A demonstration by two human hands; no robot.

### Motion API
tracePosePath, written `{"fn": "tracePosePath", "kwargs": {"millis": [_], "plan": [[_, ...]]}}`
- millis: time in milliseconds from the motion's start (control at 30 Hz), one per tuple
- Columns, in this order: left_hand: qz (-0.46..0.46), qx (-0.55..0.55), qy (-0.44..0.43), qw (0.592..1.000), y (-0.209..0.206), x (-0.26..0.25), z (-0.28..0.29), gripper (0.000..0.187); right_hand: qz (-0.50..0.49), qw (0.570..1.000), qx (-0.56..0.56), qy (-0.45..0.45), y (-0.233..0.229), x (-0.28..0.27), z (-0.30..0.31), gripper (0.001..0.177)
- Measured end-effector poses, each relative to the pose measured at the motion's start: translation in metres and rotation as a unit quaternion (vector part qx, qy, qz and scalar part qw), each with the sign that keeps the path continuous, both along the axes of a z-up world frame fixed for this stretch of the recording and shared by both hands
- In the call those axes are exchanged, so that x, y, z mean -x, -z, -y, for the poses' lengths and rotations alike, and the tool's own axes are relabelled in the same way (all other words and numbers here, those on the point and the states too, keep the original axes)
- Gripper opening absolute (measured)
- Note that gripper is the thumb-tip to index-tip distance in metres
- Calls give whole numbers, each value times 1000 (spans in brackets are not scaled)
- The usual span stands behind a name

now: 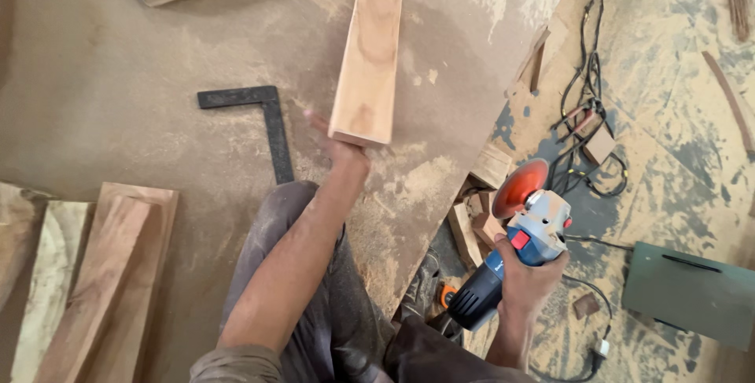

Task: The person sands the surface and edges of various wooden planks using a hand-held power sander while working on the floor of a workshop.

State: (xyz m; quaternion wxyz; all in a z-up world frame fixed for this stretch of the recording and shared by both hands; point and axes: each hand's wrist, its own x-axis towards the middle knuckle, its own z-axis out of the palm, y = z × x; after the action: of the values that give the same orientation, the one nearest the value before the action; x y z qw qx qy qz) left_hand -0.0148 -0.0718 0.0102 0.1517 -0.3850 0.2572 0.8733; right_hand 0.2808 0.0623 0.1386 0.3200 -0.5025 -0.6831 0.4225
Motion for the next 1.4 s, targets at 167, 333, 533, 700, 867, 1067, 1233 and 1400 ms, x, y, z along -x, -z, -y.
{"fn": "tracePosePath", "kwargs": {"millis": [167,333,533,700,867,1067,1233,1400], "plan": [[-4,77,17,997,-53,-2,41,103,-28,999,20,9,-2,-8,1,80],[-43,166,139,975,-68,-9,34,64,-27,999,18,9,3,-17,-4,81],[-175,282,112,936,-64,-18,27,41,-47,999,15,12,8,-23,-9,79],[-143,280,100,944,-64,-4,42,42,-69,998,-4,11,18,-32,-17,81],[-10,418,-69,906,-76,13,82,53,48,998,33,34,9,-22,-18,85],[-17,492,-141,859,-78,3,206,53,-81,996,-5,-39,0,2,-13,86],[-19,353,-277,893,-71,-26,289,51,-115,992,-4,-43,-3,-2,-6,86],[2,403,-204,892,-97,-52,343,82,-126,991,-4,-52,-5,-9,1,87]]}}
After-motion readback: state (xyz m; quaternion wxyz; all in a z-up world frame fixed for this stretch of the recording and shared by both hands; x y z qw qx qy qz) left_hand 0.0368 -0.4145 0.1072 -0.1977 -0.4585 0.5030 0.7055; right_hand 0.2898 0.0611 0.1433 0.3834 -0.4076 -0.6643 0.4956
